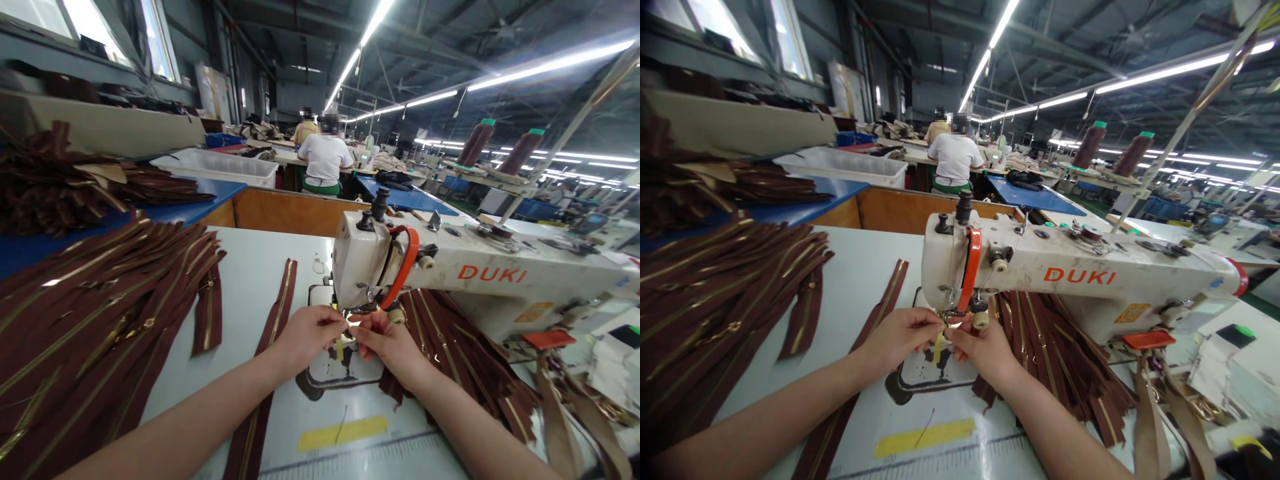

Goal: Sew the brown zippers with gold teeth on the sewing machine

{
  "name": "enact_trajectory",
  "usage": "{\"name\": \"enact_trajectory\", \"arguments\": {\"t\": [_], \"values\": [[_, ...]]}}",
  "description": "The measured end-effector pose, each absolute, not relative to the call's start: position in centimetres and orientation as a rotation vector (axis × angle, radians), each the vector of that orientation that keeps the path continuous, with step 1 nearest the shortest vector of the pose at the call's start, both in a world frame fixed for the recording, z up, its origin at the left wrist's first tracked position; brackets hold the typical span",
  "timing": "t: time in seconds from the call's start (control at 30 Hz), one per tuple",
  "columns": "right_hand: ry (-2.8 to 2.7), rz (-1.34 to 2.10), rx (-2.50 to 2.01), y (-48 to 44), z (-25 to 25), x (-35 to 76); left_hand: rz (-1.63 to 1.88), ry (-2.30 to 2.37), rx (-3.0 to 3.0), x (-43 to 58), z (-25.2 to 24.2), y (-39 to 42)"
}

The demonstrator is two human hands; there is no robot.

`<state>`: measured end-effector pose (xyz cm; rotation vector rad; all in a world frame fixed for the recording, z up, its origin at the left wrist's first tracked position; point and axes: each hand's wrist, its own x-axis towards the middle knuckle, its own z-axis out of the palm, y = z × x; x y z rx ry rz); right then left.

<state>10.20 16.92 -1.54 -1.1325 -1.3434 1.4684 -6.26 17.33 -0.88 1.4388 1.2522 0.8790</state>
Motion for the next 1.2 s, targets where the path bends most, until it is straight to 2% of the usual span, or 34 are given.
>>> {"name": "enact_trajectory", "arguments": {"t": [0.47, 1.2], "values": [[-1.344, 1.343, -1.142, 17.3, -1.8, 10.2, 0.902, 1.253, 1.494, -6.0, -0.7, 16.7], [-1.181, 1.339, -1.141, 17.0, -1.5, 10.1, 1.309, 1.549, 1.765, -5.5, -0.5, 16.1]]}}
